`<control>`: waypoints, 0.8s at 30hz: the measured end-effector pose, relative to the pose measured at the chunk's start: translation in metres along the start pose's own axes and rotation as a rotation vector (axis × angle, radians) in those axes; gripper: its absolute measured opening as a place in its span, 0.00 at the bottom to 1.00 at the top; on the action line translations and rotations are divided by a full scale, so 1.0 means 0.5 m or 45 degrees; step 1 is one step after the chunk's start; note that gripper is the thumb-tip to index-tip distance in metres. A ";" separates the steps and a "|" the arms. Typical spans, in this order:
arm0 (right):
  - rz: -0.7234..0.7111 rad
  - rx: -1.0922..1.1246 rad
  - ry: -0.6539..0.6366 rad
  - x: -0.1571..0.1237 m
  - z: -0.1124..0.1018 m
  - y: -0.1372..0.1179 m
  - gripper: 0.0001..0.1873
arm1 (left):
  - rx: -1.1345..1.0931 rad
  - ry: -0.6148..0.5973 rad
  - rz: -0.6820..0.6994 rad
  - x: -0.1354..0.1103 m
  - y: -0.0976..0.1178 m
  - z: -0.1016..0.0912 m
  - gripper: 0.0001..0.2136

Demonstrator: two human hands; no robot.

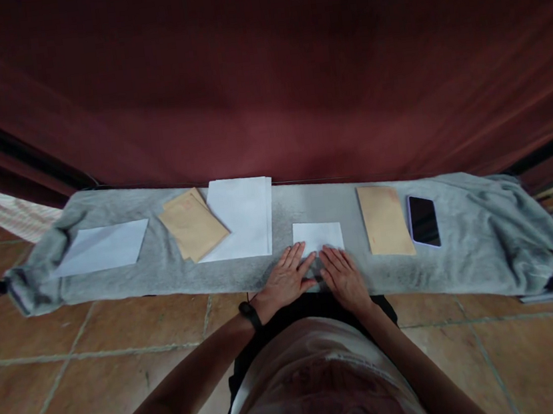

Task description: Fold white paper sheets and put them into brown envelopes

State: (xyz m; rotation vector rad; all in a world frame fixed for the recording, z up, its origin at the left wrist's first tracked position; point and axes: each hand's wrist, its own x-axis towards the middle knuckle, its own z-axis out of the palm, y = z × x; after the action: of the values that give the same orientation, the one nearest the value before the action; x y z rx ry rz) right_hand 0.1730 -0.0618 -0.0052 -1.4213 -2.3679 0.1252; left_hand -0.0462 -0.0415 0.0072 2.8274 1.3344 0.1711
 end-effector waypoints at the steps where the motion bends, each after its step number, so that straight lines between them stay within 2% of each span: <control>1: -0.005 -0.011 -0.023 0.003 -0.001 -0.004 0.25 | 0.002 -0.001 0.006 -0.001 0.000 0.001 0.35; 12: 0.090 -0.098 0.028 -0.014 0.008 0.005 0.28 | -0.004 0.005 0.020 -0.009 -0.002 0.001 0.37; 17: 0.145 -0.139 0.080 -0.020 0.015 0.006 0.29 | 0.005 0.026 -0.016 -0.024 -0.007 0.011 0.38; 24: 0.208 -0.145 0.127 -0.035 0.016 0.011 0.30 | 0.043 0.065 -0.109 -0.044 -0.008 0.010 0.34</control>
State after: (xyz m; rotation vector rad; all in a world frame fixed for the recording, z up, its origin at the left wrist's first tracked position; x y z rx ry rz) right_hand 0.1820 -0.0732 -0.0186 -1.6340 -2.2083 -0.0376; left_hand -0.0628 -0.0558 0.0000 2.8050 1.4794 0.2232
